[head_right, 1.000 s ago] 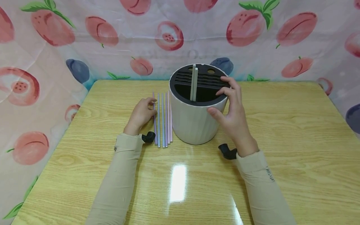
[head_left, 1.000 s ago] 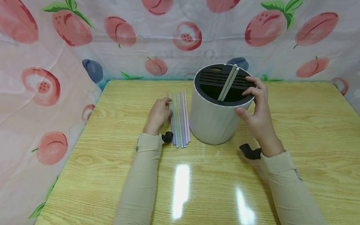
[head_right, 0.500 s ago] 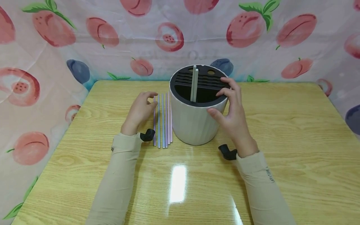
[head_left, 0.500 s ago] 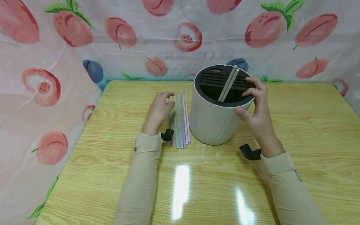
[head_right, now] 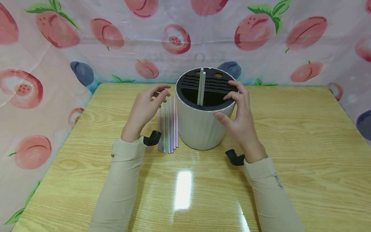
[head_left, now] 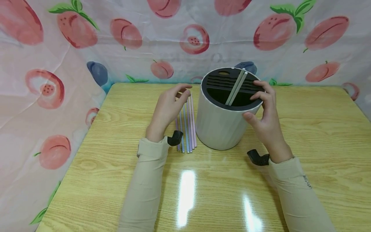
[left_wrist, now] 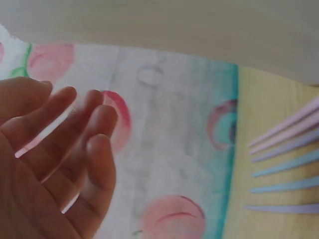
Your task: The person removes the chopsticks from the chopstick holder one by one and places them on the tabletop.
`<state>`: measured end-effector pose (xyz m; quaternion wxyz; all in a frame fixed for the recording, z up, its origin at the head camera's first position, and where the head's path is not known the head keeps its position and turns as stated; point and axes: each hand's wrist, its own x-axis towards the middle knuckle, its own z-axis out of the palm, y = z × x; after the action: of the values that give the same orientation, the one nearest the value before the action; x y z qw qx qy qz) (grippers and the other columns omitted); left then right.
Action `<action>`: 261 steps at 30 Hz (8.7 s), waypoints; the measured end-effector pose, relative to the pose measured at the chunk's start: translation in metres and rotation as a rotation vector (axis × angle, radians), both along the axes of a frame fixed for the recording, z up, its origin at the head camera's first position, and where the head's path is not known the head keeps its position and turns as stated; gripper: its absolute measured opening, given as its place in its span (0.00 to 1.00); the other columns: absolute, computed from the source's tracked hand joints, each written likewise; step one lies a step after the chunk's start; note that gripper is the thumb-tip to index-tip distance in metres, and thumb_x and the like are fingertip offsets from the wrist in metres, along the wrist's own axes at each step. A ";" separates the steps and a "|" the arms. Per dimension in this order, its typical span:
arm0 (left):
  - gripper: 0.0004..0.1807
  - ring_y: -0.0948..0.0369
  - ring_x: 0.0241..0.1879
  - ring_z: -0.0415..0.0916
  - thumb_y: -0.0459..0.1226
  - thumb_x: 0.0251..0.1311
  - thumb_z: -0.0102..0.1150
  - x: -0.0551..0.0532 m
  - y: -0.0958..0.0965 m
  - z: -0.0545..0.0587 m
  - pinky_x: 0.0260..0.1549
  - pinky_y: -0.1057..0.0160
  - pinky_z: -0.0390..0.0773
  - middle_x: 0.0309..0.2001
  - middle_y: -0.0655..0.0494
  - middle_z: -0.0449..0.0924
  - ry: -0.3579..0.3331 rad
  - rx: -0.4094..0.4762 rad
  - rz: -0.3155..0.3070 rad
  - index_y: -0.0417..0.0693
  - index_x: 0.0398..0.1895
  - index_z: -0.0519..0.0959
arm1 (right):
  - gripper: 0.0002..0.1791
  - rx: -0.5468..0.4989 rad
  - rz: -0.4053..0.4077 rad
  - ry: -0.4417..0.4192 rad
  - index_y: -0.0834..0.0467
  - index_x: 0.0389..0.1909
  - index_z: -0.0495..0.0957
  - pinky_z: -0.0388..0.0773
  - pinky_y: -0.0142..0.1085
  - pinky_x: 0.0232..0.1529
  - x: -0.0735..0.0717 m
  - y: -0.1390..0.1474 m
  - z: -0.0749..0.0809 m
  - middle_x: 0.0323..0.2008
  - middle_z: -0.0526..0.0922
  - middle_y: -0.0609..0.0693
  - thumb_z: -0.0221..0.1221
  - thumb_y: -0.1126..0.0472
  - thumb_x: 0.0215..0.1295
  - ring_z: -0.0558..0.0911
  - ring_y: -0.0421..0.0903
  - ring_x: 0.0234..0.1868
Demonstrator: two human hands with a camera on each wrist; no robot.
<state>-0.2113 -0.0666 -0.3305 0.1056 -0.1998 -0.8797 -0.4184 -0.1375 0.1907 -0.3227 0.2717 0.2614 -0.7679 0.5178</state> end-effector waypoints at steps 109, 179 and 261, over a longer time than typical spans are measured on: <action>0.09 0.48 0.32 0.71 0.25 0.61 0.45 0.078 0.009 0.090 0.36 0.53 0.74 0.32 0.44 0.75 0.519 0.848 -0.081 0.27 0.42 0.71 | 0.38 -0.017 0.025 0.009 0.73 0.42 0.59 0.54 0.35 0.58 -0.002 0.002 -0.003 0.63 0.52 0.60 0.55 0.39 0.55 0.54 0.50 0.63; 0.28 0.57 0.27 0.71 0.37 0.64 0.46 -0.016 -0.025 -0.031 0.28 0.60 0.69 0.35 0.55 0.75 -0.308 -0.237 0.241 0.52 0.67 0.54 | 0.39 -0.007 0.003 0.006 0.74 0.42 0.59 0.54 0.34 0.58 -0.002 0.001 -0.003 0.63 0.53 0.59 0.54 0.38 0.55 0.53 0.49 0.63; 0.19 0.66 0.49 0.67 0.46 0.59 0.53 0.035 0.022 0.038 0.41 0.67 0.71 0.51 0.57 0.70 0.365 0.026 -0.247 0.48 0.50 0.75 | 0.38 -0.015 0.007 0.010 0.73 0.42 0.60 0.54 0.34 0.58 0.001 0.000 -0.003 0.62 0.53 0.60 0.55 0.39 0.55 0.53 0.49 0.63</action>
<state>-0.1764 -0.0446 -0.2927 0.2135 -0.3771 -0.8094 -0.3964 -0.1362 0.1906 -0.3260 0.2756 0.2647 -0.7616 0.5234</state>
